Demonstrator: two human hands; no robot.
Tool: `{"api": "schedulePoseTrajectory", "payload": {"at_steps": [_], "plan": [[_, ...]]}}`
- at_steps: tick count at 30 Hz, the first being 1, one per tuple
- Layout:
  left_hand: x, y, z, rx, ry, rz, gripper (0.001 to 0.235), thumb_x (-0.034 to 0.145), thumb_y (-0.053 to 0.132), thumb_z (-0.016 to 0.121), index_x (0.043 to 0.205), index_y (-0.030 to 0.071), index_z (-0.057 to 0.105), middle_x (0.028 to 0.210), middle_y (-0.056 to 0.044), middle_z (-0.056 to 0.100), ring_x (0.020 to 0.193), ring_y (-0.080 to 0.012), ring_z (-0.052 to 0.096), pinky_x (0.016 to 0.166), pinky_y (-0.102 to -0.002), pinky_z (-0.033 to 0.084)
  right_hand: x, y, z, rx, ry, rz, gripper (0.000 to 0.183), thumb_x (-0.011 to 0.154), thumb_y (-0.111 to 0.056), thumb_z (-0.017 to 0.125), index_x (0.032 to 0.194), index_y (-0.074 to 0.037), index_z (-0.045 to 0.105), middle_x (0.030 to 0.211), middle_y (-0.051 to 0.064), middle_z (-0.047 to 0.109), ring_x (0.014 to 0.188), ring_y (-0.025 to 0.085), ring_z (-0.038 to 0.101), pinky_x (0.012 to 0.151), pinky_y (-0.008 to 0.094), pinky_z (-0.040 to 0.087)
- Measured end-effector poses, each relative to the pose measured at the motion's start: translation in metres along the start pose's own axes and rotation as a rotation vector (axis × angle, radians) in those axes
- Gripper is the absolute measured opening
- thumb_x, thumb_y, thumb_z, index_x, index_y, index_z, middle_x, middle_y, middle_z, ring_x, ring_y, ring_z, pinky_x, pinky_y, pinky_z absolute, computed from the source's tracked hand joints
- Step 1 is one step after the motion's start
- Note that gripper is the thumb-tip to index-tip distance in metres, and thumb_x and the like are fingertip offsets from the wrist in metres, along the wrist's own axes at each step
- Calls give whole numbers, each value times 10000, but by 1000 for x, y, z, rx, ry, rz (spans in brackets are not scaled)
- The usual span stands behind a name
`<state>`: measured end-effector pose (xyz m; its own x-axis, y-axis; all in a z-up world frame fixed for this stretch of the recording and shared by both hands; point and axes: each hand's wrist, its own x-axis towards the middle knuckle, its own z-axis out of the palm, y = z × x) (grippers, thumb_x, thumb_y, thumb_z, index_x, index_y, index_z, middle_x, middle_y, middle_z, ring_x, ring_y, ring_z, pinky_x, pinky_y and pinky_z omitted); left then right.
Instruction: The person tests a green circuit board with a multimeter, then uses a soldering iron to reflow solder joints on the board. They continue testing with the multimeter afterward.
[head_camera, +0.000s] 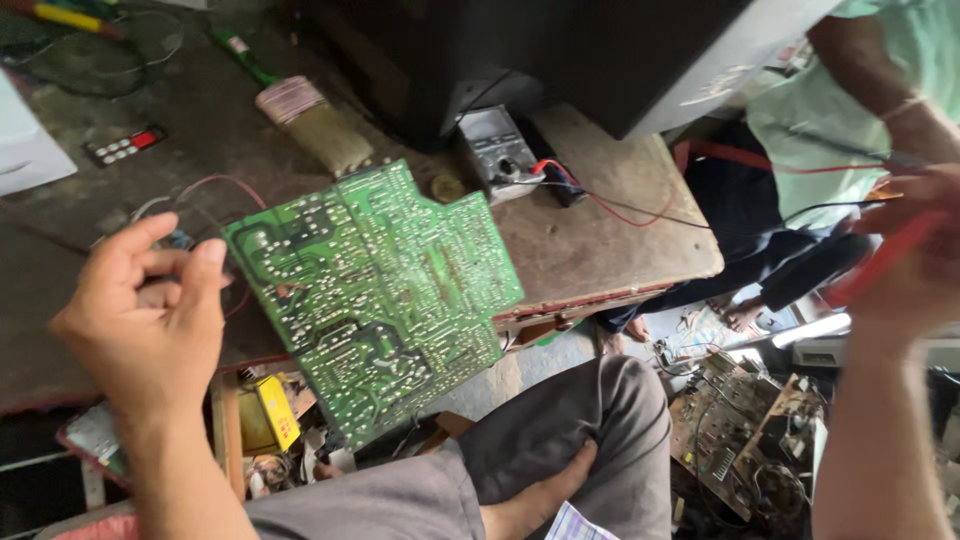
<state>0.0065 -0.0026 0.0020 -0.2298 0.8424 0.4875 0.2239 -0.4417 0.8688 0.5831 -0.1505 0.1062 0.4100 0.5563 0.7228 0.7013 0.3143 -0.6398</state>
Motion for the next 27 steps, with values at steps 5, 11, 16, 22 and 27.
{"api": "schedulePoseTrajectory", "payload": {"at_steps": [5,11,16,22,27], "plan": [[-6,6,7,148,4,127,249,1016,35,817,1215,-29,682,899,-106,709,759,-110,674,714,-237,531,-1,-44,10,-65,-116,101,192,1080,11,680,1271,14,663,1096,123,695,856,150,652,742,269,544],[-13,-4,1,67,44,93,279,960,80,824,1200,12,699,823,-52,727,630,-67,624,590,-232,486,-29,-135,111,-108,-536,93,199,1033,-26,699,1228,11,687,1014,99,715,804,110,656,673,238,526],[-14,20,-1,-176,-61,113,436,950,153,826,1317,14,634,923,-41,738,693,-36,665,620,-201,522,-49,-203,148,-181,-739,178,209,994,-57,714,1192,8,707,945,78,731,760,78,659,616,212,510],[-31,45,18,-189,-459,180,649,782,365,852,1319,57,658,1000,-81,753,580,-145,557,510,-273,506,-74,-205,216,144,-770,254,194,977,-59,724,1159,9,729,883,59,736,685,37,647,560,170,492],[-35,28,31,29,-375,354,194,1019,250,688,1128,89,685,974,-77,746,820,-217,724,698,-364,575,-79,-220,237,116,-801,186,183,979,-23,745,1154,27,732,903,73,723,727,46,631,613,180,506]]}}
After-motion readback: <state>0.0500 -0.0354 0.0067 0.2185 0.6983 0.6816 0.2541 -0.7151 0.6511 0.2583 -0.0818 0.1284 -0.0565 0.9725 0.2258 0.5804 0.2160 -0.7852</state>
